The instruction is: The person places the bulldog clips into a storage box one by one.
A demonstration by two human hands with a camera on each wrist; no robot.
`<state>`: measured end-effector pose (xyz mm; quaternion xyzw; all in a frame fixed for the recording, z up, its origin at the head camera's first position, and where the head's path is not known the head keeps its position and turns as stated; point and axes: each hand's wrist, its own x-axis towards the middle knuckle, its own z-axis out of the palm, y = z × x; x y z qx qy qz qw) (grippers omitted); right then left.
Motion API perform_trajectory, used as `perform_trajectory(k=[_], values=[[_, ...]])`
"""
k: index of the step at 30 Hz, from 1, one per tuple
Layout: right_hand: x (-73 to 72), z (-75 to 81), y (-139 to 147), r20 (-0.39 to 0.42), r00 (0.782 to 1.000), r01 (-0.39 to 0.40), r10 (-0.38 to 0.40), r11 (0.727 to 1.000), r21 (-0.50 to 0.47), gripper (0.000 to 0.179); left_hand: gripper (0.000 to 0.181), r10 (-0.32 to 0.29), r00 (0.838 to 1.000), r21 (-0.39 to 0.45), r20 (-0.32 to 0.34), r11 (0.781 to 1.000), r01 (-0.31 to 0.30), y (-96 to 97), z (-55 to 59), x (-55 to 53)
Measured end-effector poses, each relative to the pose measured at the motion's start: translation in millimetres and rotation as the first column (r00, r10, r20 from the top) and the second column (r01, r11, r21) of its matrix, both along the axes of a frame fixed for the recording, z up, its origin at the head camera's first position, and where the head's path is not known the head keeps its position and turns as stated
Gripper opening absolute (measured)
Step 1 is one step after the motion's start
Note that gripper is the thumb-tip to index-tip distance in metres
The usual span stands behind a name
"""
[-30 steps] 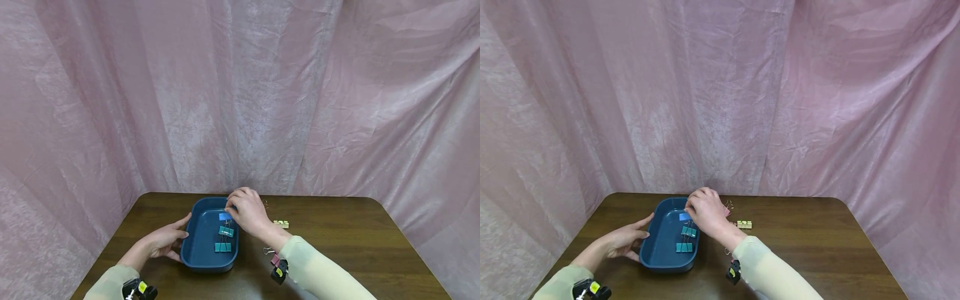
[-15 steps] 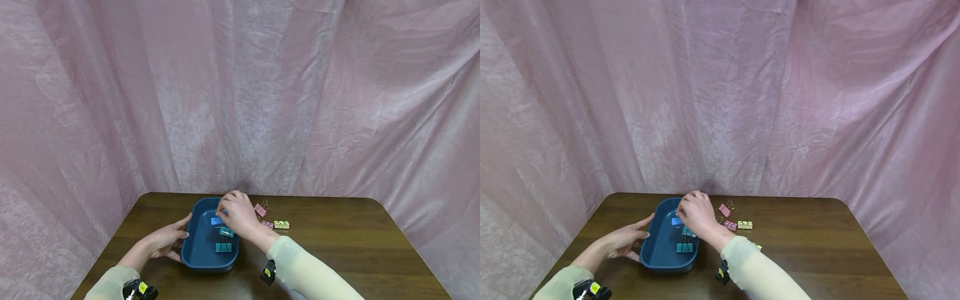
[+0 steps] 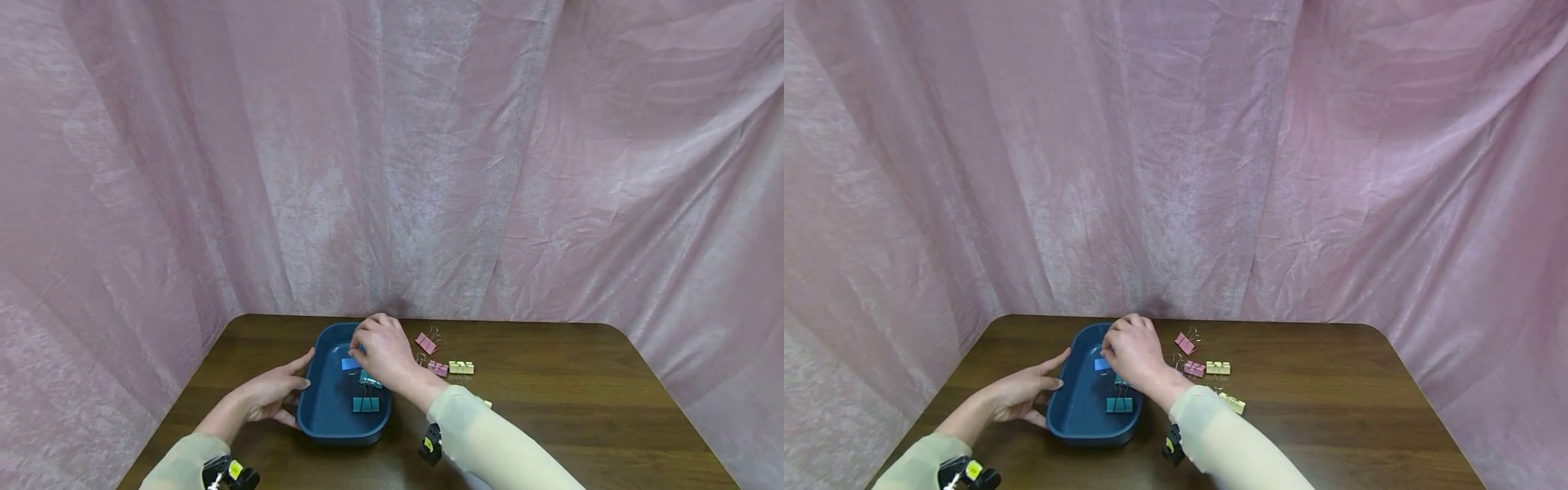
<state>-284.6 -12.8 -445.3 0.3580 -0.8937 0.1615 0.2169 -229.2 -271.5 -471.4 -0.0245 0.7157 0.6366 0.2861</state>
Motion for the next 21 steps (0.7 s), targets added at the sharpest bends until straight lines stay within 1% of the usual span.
perform_trajectory(k=[5,13,21], values=[[-1.2,-0.4,-2.0,-0.010,1.000,0.012,-0.012,1.000,-0.003,0.008,0.073,0.006,1.000,0.008,0.003,1.000,-0.006,1.2,1.4,0.6],[-1.2,2.3,-2.1,0.051,0.998,0.040,-0.040,0.999,-0.007,0.015,0.073,0.003,1.000,0.008,-0.001,1.000,-0.003,1.7,1.2,0.0],[-3.4,7.5,7.5,0.051,0.997,0.052,-0.050,0.998,-0.045,0.018,0.073,0.006,1.000,0.001,-0.004,1.000,-0.006,1.3,2.0,-0.2]])
